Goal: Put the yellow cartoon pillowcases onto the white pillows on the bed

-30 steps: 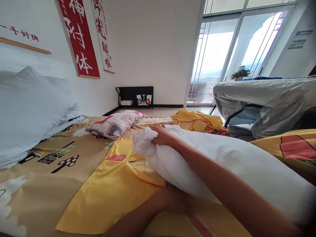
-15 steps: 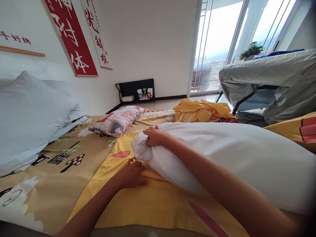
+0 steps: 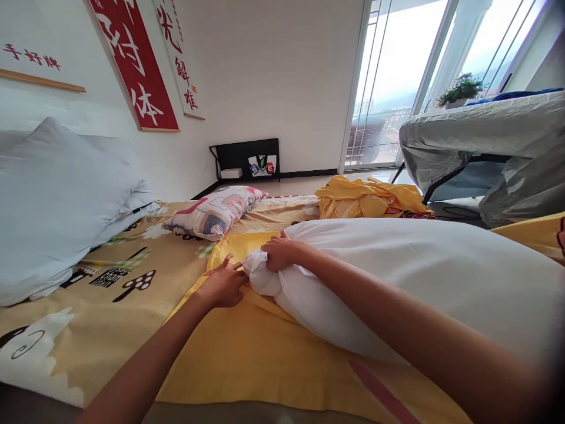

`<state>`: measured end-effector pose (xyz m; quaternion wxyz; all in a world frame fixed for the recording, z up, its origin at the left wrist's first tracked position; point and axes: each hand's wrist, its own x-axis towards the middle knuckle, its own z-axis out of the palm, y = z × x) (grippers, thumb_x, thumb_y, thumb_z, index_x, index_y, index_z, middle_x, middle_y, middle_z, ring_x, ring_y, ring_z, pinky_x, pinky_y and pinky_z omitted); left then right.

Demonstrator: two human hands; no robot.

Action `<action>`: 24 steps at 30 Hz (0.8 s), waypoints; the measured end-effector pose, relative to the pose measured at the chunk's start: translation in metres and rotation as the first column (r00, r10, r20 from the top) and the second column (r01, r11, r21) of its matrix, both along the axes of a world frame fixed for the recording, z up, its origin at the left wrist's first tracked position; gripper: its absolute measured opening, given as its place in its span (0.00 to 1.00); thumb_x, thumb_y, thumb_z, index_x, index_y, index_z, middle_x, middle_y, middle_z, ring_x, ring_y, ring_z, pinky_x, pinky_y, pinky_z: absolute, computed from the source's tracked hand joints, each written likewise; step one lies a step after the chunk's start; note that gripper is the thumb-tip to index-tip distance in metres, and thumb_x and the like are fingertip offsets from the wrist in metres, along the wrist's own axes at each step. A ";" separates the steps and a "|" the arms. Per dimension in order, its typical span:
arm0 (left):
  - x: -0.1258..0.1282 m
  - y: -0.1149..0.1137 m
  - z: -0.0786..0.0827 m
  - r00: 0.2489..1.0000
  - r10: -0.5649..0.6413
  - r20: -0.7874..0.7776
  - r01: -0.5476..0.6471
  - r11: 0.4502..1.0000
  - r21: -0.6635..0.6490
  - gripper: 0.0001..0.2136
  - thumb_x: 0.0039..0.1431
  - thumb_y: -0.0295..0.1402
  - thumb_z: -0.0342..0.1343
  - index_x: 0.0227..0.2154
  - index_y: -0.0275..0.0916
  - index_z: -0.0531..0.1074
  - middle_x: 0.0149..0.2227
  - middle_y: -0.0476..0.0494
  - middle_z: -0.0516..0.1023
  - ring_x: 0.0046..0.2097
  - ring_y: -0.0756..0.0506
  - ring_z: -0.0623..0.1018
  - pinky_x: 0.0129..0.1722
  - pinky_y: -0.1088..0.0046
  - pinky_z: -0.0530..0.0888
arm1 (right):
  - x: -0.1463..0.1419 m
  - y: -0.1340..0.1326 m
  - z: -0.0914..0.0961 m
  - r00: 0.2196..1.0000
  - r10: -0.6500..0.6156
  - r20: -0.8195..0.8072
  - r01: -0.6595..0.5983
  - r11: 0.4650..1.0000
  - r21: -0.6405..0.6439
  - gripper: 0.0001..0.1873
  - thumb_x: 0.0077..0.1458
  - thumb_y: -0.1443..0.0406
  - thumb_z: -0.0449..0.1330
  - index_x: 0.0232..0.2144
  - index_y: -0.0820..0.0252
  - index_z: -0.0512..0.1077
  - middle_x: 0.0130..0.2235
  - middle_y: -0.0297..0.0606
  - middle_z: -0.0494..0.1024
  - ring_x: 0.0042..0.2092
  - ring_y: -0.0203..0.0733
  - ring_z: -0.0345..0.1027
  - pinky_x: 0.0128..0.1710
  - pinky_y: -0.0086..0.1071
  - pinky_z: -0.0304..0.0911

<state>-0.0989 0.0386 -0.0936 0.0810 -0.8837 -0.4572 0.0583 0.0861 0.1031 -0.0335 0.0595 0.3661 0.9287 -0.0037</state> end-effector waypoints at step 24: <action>0.017 0.042 0.031 0.987 -0.081 -0.140 0.085 0.996 0.023 0.21 0.48 0.24 0.50 0.47 0.41 0.72 0.54 0.41 0.73 0.64 0.37 0.59 0.61 0.50 0.48 | -0.006 -0.001 0.020 0.981 -0.021 0.194 0.052 0.987 -0.153 0.20 0.40 0.70 0.62 0.40 0.62 0.76 0.44 0.48 0.79 0.53 0.56 0.68 0.60 0.58 0.45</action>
